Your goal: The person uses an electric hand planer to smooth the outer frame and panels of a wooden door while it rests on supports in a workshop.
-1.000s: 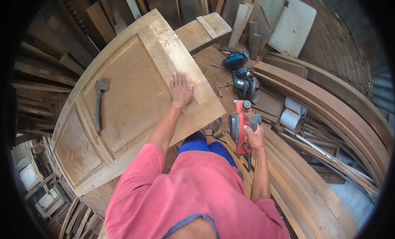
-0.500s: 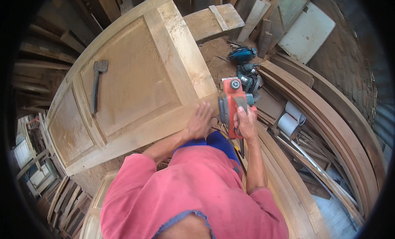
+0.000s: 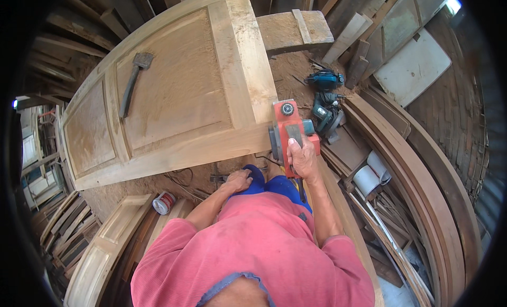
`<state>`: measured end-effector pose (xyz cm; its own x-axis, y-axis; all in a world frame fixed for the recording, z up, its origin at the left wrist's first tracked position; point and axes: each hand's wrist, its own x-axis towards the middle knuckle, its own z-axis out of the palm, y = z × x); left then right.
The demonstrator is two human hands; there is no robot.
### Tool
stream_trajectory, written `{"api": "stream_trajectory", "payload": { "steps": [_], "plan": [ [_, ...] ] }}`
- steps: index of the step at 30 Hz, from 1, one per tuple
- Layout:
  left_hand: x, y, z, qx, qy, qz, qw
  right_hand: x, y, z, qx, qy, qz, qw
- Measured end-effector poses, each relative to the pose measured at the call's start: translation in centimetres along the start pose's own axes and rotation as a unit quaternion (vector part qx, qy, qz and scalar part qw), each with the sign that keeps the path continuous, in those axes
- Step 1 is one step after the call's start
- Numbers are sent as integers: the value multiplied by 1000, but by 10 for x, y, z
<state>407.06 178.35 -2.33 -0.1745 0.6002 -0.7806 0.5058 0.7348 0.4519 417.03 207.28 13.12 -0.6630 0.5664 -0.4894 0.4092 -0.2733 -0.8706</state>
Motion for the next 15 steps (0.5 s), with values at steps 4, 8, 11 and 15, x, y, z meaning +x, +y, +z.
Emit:
{"api": "stream_trajectory", "payload": {
  "steps": [4,8,11,15],
  "plan": [
    [14,28,8,-48,-10,14,999,-1,-1,-1,14,-13,-8,1000],
    [24,32,22,-85,-2,17,996,3,10,2,13,-29,-3,1000],
    [7,37,-5,-144,11,18,989,2,13,11,39,-22,-1,999],
    [-6,17,-66,-296,-136,-57,944,0,30,16,39,-24,-14,999]
  ]
}}
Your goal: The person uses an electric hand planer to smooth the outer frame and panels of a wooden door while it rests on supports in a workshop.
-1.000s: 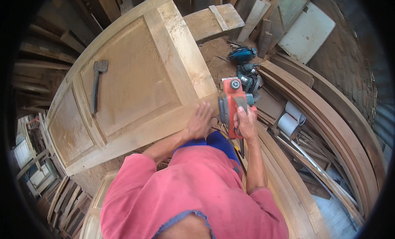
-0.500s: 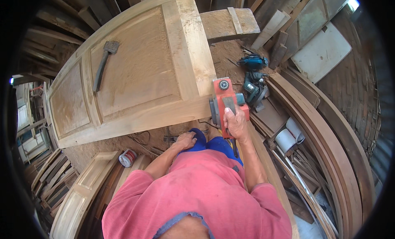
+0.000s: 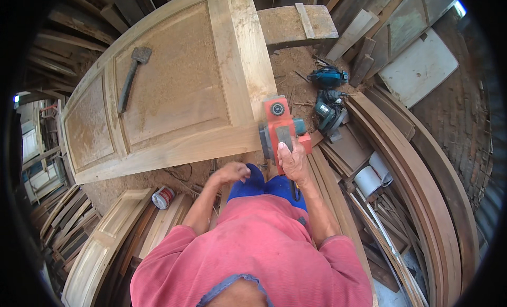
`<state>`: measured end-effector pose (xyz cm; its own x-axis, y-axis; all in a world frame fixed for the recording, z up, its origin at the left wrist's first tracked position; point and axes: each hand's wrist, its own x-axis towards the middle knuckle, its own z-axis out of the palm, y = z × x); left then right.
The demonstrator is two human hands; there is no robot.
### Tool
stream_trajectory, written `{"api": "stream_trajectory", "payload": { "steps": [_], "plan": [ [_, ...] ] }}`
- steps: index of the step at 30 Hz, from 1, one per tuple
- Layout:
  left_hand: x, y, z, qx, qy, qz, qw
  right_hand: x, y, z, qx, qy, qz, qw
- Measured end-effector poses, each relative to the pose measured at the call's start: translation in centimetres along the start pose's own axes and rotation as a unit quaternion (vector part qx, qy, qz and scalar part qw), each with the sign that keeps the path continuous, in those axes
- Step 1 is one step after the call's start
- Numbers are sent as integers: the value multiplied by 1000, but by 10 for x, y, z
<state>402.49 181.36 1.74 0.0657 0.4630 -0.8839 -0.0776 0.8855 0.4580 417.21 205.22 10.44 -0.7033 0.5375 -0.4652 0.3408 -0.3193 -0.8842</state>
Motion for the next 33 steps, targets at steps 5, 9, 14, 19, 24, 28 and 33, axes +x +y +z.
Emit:
{"api": "stream_trajectory", "payload": {
  "steps": [5,9,14,19,24,28,33],
  "plan": [
    [-17,46,-71,-35,364,95,926,-2,14,2,-23,8,-4,1000],
    [28,33,-125,195,585,204,761,5,20,5,-19,13,-6,1000],
    [62,25,-133,300,615,157,712,18,12,8,-14,10,-7,1000],
    [71,22,-125,322,603,129,718,31,3,10,-16,17,-3,1000],
    [67,28,-123,316,596,122,728,48,-3,10,-11,18,-7,1000],
    [66,30,-122,318,596,115,729,62,-6,8,-24,4,-24,999],
    [67,31,-123,328,602,112,719,82,-12,10,-32,-5,-40,999]
  ]
}}
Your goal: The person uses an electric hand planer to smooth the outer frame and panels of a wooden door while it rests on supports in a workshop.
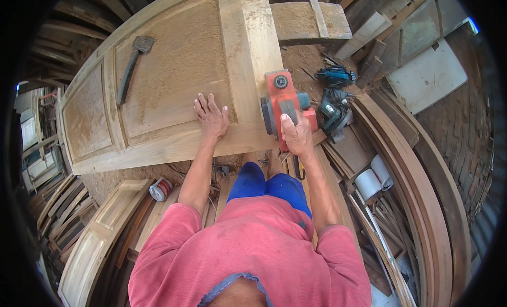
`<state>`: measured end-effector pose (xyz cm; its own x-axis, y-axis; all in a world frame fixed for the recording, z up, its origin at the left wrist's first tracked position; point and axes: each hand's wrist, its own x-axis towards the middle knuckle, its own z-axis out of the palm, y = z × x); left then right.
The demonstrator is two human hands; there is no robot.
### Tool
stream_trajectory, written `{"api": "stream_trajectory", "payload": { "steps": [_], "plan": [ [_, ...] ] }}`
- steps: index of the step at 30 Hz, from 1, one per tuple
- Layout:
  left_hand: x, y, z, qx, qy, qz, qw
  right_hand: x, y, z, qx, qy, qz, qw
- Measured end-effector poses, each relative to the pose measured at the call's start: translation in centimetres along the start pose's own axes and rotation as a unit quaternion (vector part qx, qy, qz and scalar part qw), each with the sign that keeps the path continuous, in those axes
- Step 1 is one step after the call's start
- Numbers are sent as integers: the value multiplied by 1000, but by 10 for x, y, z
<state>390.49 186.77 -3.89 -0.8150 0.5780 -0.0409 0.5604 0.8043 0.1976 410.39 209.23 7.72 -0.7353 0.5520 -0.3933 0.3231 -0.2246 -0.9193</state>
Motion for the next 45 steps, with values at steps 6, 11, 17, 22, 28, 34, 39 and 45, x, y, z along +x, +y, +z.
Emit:
{"api": "stream_trajectory", "payload": {
  "steps": [6,11,17,22,28,34,39,45],
  "plan": [
    [0,-1,0,3,5,-2,1000,26,-11,6,-6,-11,-1,1000],
    [0,1,-3,-3,9,-2,1000,47,-17,11,-13,-1,-6,1000],
    [-2,4,-9,-17,1,1,1000,72,-21,14,-30,1,-25,999],
    [0,3,-7,-16,9,2,1000,92,-35,19,-13,3,-30,999],
    [40,9,-8,-74,13,-35,997,112,-44,21,-9,3,-34,999],
    [115,24,-5,-106,2,-46,993,135,-52,26,-34,6,-47,998],
    [158,51,-5,-112,-19,-77,990,157,-58,25,-35,11,-42,998],
    [176,75,9,-104,4,-143,984,183,-67,29,-29,12,-43,999]
  ]
}}
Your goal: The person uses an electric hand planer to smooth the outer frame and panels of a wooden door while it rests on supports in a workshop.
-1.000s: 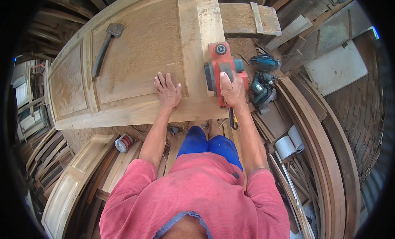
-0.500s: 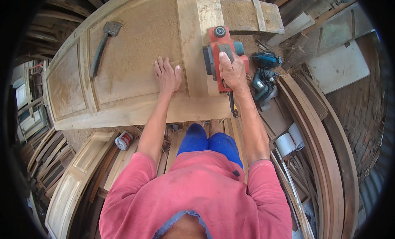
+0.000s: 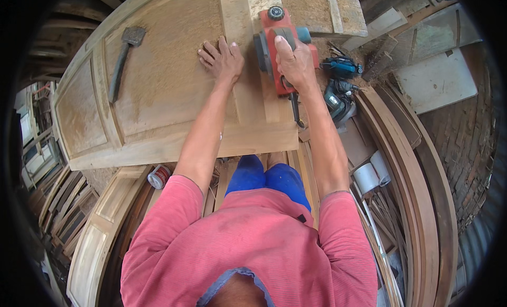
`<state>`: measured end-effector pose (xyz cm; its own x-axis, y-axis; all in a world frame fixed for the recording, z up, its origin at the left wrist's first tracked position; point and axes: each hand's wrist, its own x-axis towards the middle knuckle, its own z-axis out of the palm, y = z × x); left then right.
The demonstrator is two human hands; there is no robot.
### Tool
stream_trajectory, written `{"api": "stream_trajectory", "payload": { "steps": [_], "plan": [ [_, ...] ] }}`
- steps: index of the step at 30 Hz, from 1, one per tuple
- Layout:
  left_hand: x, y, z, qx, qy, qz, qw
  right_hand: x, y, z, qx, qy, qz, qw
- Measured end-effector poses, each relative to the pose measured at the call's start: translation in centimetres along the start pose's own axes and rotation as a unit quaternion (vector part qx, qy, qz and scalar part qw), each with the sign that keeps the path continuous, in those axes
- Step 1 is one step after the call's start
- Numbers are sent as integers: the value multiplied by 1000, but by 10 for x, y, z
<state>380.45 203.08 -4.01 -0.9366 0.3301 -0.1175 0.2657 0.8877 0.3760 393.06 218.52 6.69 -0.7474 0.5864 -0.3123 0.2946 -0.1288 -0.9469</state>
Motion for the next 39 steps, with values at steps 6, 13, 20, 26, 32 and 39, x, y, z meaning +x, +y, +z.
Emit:
{"api": "stream_trajectory", "payload": {
  "steps": [6,13,20,26,32,39],
  "plan": [
    [-5,6,19,62,81,16,995,25,-2,3,3,3,0,1000],
    [-3,9,21,68,93,17,993,57,-10,5,0,9,-7,1000],
    [1,7,21,110,140,25,984,85,-28,11,-22,5,0,1000],
    [-5,13,12,105,66,-9,992,110,-28,15,-21,14,-3,1000],
    [-1,17,9,83,55,-7,995,149,-39,16,-48,25,-8,999],
    [-1,18,5,73,38,-12,997,189,-49,23,-44,13,-8,999]
  ]
}}
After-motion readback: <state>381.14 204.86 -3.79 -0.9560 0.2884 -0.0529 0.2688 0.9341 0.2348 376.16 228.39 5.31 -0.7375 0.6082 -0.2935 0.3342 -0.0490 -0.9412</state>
